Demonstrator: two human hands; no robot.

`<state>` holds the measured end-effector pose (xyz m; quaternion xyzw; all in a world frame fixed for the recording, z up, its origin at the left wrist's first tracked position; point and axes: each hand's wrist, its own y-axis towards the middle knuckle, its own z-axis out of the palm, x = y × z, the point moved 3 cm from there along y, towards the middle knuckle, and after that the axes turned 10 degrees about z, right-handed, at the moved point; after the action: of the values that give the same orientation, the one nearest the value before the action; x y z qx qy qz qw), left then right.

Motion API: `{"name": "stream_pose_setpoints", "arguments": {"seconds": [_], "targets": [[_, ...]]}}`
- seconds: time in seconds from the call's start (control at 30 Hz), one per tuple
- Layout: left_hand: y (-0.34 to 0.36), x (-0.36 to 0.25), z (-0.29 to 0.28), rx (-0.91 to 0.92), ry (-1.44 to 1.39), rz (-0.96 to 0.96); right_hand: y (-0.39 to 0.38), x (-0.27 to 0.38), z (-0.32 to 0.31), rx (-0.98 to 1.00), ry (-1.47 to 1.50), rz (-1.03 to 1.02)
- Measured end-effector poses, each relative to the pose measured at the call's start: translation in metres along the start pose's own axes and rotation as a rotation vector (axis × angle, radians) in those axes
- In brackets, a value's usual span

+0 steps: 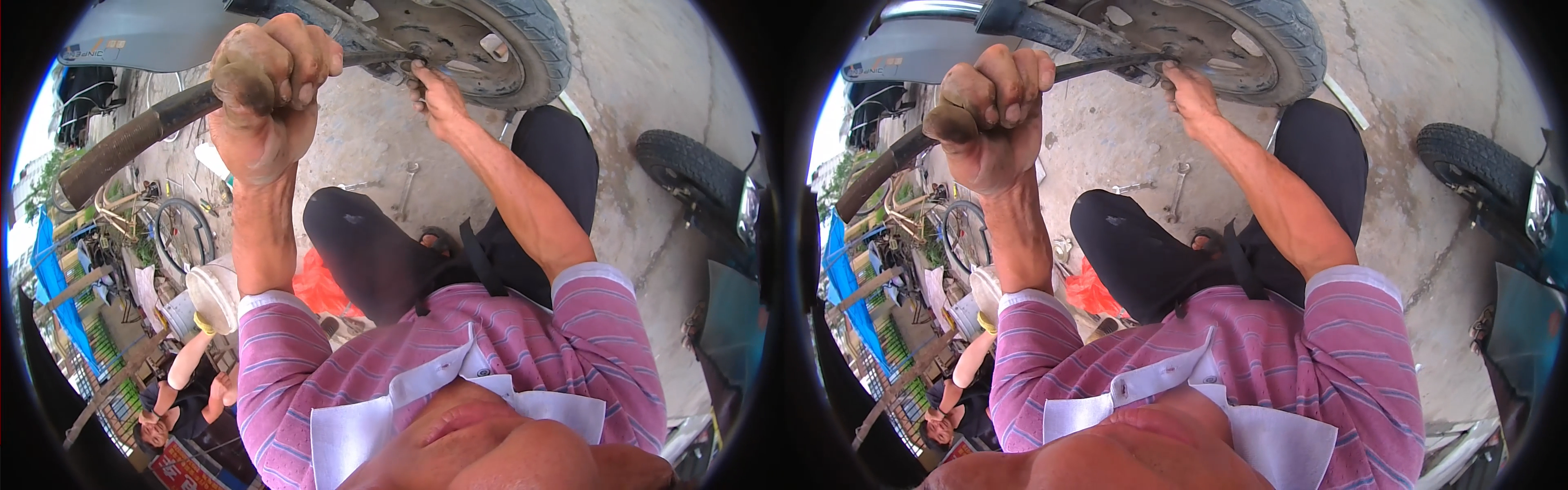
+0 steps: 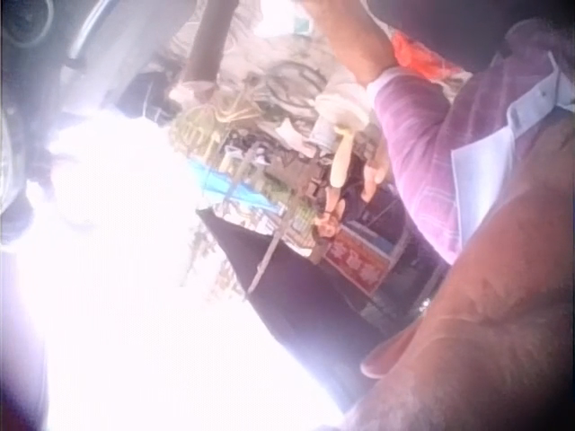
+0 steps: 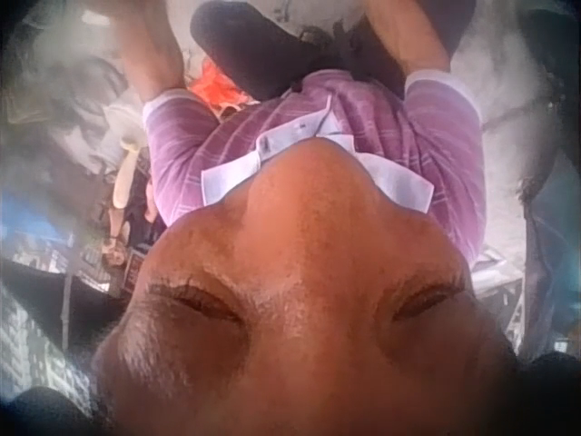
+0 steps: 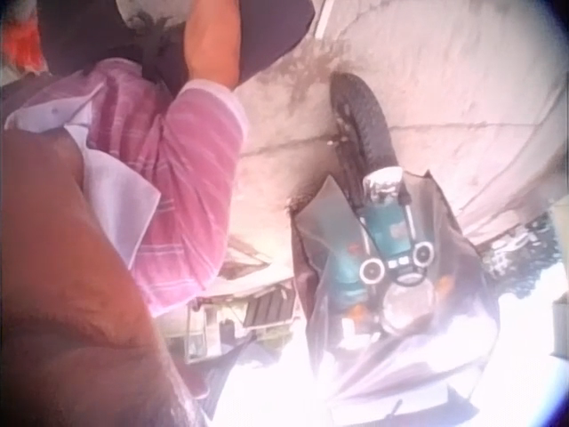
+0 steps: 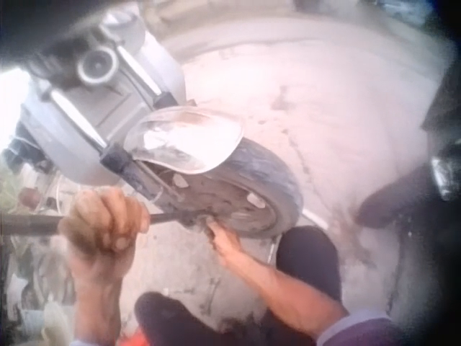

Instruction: The person removes components from a bicycle wheel using a metal bar and their hands while sitting on the ground.

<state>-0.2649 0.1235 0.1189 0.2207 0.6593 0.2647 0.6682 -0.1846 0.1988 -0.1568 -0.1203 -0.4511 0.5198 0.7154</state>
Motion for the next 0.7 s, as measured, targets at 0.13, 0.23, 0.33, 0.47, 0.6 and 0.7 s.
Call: {"name": "stream_pose_setpoints", "arguments": {"seconds": [0.13,0.23,0.33,0.47,0.6,0.7], "targets": [[0.000,0.003,0.001,0.010,-0.026,-0.009,0.002,0.000,-0.005,0.031,0.027,0.008],[-0.001,0.004,0.000,0.022,-0.003,0.058,0.002,0.001,-0.003,0.062,0.035,0.016],[-0.006,0.002,-0.001,-0.016,-0.038,0.009,0.002,0.003,-0.002,0.062,0.032,0.017],[-0.009,0.000,0.001,-0.010,-0.034,0.011,0.001,-0.001,-0.001,0.063,0.094,0.035],[-0.013,-0.002,0.003,-0.038,-0.031,0.011,-0.001,-0.005,0.002,0.033,0.108,-0.002],[-0.013,-0.001,0.000,-0.033,-0.023,0.006,-0.002,-0.004,0.004,0.005,0.108,-0.012]]}}
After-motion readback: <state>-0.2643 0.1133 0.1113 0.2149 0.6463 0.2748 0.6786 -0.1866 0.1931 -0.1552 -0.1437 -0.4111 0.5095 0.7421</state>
